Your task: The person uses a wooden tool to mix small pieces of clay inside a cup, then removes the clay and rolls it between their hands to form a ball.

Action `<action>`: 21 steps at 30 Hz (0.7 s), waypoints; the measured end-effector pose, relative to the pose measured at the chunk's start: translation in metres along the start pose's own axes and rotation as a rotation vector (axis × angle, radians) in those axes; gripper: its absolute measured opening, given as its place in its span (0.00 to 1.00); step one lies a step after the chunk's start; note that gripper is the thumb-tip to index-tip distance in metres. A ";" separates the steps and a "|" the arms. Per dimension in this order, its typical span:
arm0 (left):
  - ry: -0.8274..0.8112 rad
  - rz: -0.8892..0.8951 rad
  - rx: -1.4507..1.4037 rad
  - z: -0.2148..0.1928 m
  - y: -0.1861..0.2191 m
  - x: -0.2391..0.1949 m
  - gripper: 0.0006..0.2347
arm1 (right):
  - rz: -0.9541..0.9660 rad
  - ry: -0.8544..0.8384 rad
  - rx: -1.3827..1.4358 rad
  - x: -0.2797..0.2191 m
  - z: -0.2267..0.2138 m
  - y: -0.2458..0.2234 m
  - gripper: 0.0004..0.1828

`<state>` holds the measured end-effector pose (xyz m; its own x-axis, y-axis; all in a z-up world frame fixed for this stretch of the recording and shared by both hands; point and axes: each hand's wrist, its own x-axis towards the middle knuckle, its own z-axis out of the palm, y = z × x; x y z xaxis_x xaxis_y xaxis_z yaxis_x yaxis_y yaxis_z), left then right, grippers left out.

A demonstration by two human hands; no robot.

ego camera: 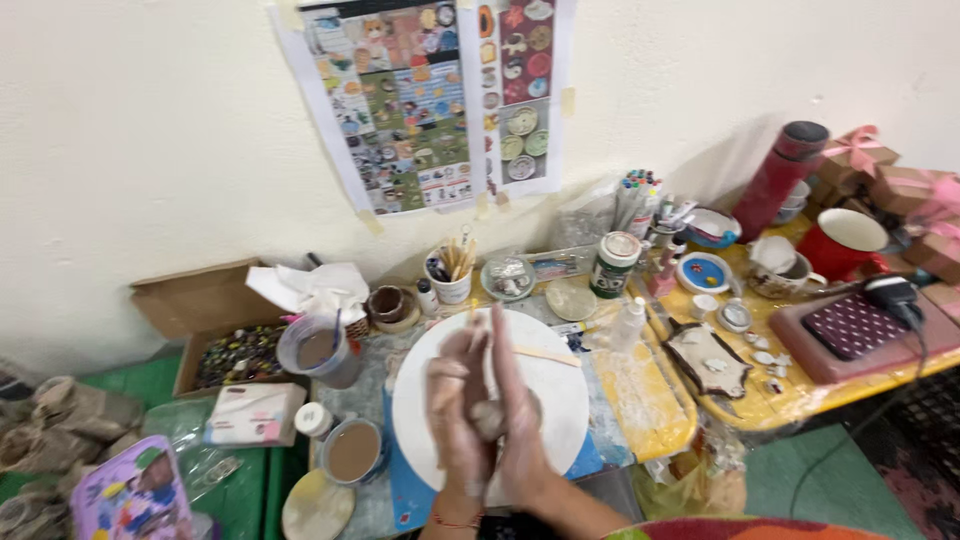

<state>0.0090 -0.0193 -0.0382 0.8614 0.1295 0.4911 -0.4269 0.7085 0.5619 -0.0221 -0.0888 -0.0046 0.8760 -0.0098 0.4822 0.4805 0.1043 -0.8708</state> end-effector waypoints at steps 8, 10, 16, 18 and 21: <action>-0.137 -0.068 0.265 0.017 0.008 0.014 0.27 | -0.123 0.012 -0.245 0.002 -0.008 -0.007 0.40; -0.246 -0.140 0.225 0.024 0.017 0.021 0.34 | -0.231 -0.011 -0.207 0.000 -0.009 -0.003 0.39; -0.315 -0.205 0.132 0.028 0.014 0.020 0.41 | -0.130 0.013 -0.363 0.044 -0.040 0.011 0.41; -0.242 -0.331 -0.062 0.014 0.008 0.031 0.40 | -0.200 0.013 -0.715 0.021 -0.016 0.009 0.41; -0.256 -0.439 -0.194 0.011 -0.003 0.032 0.37 | -0.364 0.074 -0.653 0.013 -0.009 -0.002 0.44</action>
<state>0.0346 -0.0250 -0.0175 0.8423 -0.3634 0.3981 0.0375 0.7762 0.6294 -0.0115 -0.0981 0.0025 0.6467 -0.0003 0.7628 0.6470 -0.5295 -0.5487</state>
